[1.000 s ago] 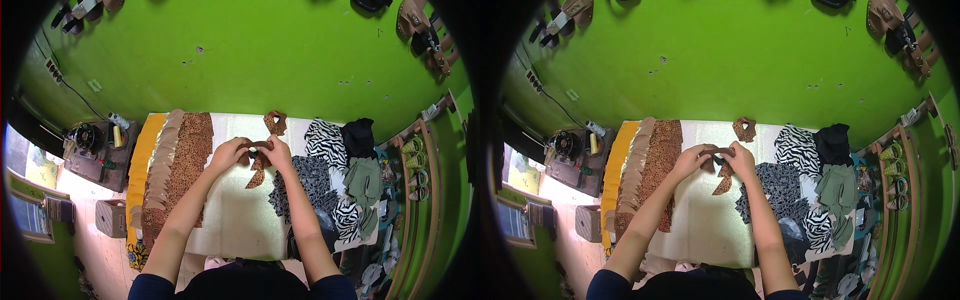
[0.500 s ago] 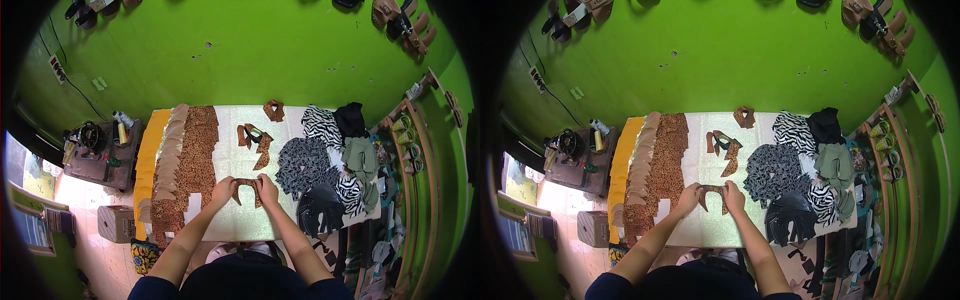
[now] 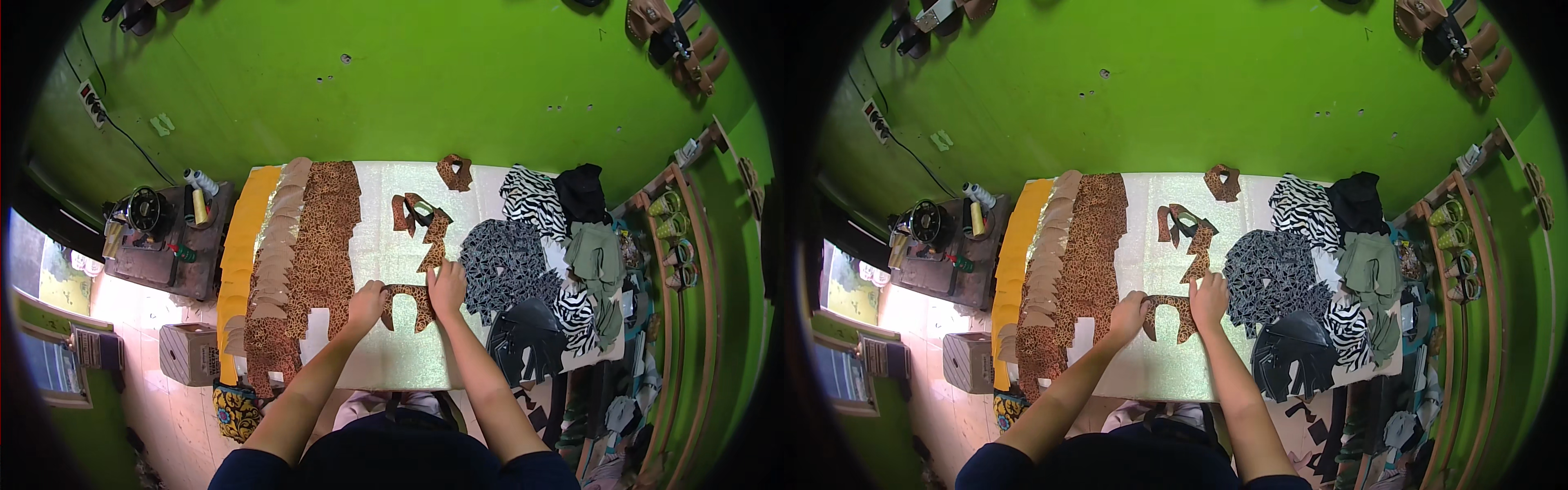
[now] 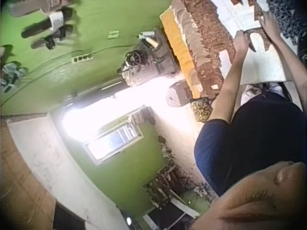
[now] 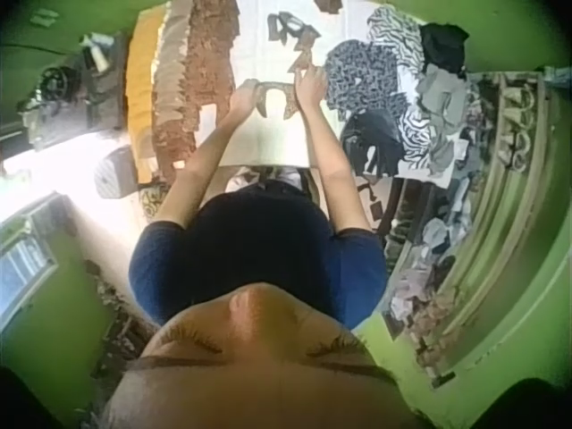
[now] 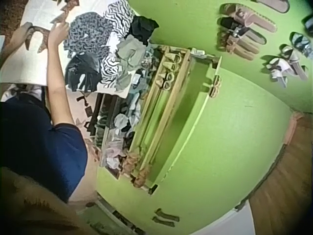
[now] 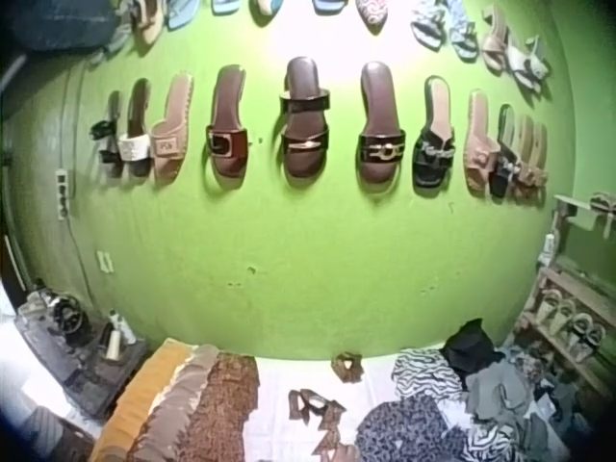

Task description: The recorder is sorting and organizing various animal-print fabric components for shoe manufacturing on a workbench.

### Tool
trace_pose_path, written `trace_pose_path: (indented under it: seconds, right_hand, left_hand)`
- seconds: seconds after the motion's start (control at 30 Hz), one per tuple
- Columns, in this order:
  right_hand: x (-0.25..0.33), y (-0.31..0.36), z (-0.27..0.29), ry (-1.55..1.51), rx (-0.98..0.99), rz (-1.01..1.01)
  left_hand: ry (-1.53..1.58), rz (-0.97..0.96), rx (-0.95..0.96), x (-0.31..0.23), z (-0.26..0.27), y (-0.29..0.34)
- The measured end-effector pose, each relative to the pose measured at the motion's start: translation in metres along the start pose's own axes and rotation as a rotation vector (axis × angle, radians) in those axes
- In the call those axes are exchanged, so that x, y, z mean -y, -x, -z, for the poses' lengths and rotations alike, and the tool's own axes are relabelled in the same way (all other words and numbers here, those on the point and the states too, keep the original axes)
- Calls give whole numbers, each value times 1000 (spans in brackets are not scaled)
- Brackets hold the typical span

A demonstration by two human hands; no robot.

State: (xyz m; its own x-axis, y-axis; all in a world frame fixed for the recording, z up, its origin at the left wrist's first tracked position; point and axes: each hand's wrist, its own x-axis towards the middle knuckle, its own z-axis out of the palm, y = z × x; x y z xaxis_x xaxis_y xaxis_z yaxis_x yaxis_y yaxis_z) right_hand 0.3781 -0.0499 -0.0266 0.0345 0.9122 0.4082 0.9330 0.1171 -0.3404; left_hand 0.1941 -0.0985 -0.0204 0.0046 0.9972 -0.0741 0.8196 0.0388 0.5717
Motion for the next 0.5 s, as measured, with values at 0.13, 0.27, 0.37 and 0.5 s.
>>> trace_pose_path:
  seconds: [0.13, 0.27, 0.37, 0.5]
  right_hand:
    - [8, -30, -6, 135, 197, -198]
    - [14, -38, -19, 156, 258, -330]
    - [18, -42, -25, 111, 281, -372]
    - [19, -38, -18, -480, 427, -209]
  left_hand:
    - [-67, -135, -93, 2, 3, -3]
    - [199, 170, -38, 22, 6, -22]
    - [208, 107, 6, 20, 23, -35]
    - [240, -86, -104, 0, 29, -35]
